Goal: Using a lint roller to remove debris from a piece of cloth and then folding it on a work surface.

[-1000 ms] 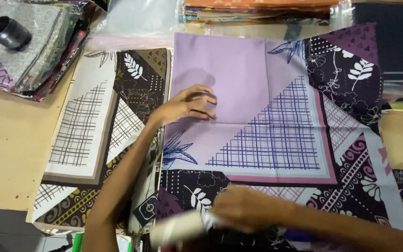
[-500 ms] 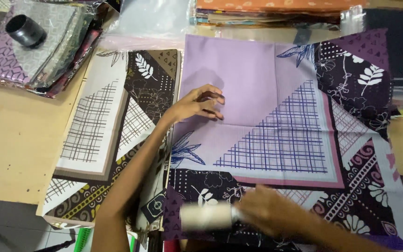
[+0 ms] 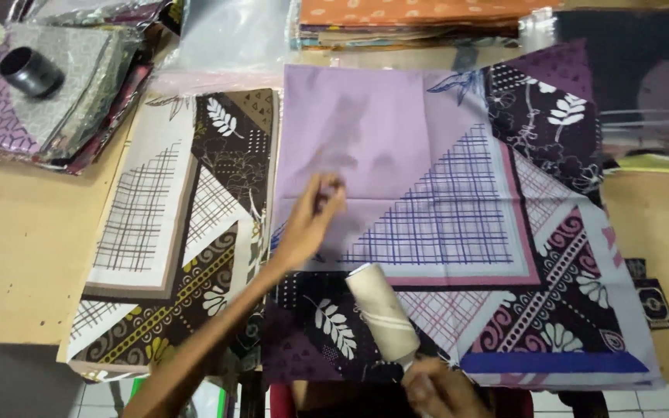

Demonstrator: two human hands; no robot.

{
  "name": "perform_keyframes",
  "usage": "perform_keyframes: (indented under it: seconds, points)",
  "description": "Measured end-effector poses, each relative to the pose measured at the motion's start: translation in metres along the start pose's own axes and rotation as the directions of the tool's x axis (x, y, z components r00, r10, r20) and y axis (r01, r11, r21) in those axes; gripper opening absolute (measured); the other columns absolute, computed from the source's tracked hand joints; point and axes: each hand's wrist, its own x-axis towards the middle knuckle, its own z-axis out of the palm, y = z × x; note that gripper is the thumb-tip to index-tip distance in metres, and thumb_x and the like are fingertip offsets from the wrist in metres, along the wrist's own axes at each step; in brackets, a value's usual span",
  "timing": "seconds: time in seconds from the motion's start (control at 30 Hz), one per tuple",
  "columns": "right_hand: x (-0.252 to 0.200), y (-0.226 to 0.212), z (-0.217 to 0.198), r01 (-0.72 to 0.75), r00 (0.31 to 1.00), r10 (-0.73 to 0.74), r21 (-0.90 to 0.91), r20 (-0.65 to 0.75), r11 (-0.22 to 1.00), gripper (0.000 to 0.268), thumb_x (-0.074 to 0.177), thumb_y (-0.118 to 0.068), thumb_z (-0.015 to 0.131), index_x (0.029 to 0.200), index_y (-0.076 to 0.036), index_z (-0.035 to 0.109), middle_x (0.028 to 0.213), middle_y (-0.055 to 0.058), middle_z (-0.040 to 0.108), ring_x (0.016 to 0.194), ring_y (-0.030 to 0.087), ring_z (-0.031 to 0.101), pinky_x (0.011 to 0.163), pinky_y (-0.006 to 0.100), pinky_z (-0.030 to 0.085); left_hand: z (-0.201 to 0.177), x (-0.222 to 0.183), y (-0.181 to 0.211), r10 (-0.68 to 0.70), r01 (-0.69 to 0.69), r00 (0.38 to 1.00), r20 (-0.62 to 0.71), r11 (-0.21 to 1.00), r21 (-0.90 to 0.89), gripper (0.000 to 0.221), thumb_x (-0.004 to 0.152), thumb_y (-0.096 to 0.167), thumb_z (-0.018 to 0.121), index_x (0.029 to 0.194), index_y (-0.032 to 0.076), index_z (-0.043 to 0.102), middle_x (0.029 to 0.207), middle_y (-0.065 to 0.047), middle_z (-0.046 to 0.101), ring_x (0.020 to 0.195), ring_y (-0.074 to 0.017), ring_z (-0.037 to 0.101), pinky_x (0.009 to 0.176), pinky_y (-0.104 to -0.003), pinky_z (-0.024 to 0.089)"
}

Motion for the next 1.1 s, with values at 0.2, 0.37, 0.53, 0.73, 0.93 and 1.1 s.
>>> perform_keyframes:
  seconds: [0.2, 0.37, 0.53, 0.73, 0.93, 1.1]
  points:
    - [-0.020, 0.036, 0.031, 0.017, 0.996, -0.004, -0.138, 0.094, 0.990, 0.011, 0.094, -0.018, 0.071, 0.090, -0.017, 0.081, 0.079, 0.001, 0.067, 0.062, 0.011, 0.059, 0.060, 0.023, 0.043, 0.040, -0.132, 0.012, 0.169, -0.194, 0.980, 0.104, 0.925, 0.326, 0.066, 0.105, 0.058, 0.024, 0.149, 0.012, 0.039, 0.156, -0.019, 0.048, 0.146, -0.0357, 0.042, 0.118, -0.061, 0.024]
    - [-0.023, 0.011, 0.028, 0.015, 0.998, -0.028, -0.228, -0.055, 0.973, 0.014, 0.089, -0.013, 0.065, 0.085, -0.017, 0.078, 0.076, 0.001, 0.066, 0.056, 0.011, 0.054, 0.053, 0.025, 0.041, 0.043, -0.136, -0.027, 0.210, -0.229, 0.970, 0.120, 0.634, 0.739, 0.064, 0.108, 0.051, 0.023, 0.161, 0.018, 0.031, 0.171, -0.002, 0.027, 0.160, -0.0223, 0.012, 0.125, -0.057, 0.002]
    - [-0.062, 0.035, -0.032, -0.228, 0.926, 0.114, -0.290, -0.360, 0.930, 0.023, 0.086, -0.021, 0.060, 0.077, -0.017, 0.081, 0.068, -0.005, 0.074, 0.054, 0.008, 0.056, 0.049, 0.025, 0.039, 0.046, -0.138, -0.028, 0.258, -0.242, 0.958, 0.123, 0.500, 0.832, 0.069, 0.105, 0.054, 0.040, 0.165, 0.023, 0.025, 0.174, 0.001, 0.018, 0.162, -0.0204, 0.008, 0.127, -0.056, 0.001]
    - [-0.109, 0.025, -0.121, -0.623, 0.575, 0.461, 0.004, -0.676, 0.782, 0.025, 0.097, -0.020, 0.066, 0.093, -0.005, 0.085, 0.069, 0.009, 0.062, 0.052, 0.020, 0.050, 0.050, 0.029, 0.036, 0.048, -0.136, -0.031, 0.249, -0.222, 0.962, 0.115, 0.460, 0.860, 0.070, 0.103, 0.057, 0.039, 0.165, 0.026, 0.025, 0.174, 0.002, 0.018, 0.162, -0.0207, 0.008, 0.127, -0.056, 0.004]
    - [-0.084, -0.013, -0.153, -0.590, 0.596, 0.209, -0.246, -0.775, 0.769, 0.022, 0.102, -0.010, 0.058, 0.105, -0.005, 0.079, 0.089, 0.009, 0.074, 0.082, 0.020, 0.069, 0.081, 0.031, 0.056, 0.038, -0.118, -0.033, 0.174, -0.171, 0.979, 0.107, 0.406, 0.898, 0.073, 0.099, 0.064, 0.041, 0.162, 0.029, 0.029, 0.173, 0.004, 0.021, 0.159, -0.0218, 0.016, 0.123, -0.056, 0.012]
    - [0.004, -0.029, -0.125, -0.042, 0.964, -0.137, -0.640, -0.227, 0.767, 0.020, 0.091, -0.012, 0.065, 0.108, -0.012, 0.074, 0.108, 0.012, 0.077, 0.086, 0.018, 0.077, 0.077, 0.030, 0.065, 0.030, -0.050, 0.007, 0.221, -0.228, 0.968, 0.123, 0.551, 0.803, 0.077, 0.101, 0.065, 0.033, 0.158, 0.013, 0.036, 0.168, -0.012, 0.032, 0.156, -0.0316, 0.023, 0.122, -0.060, 0.015]
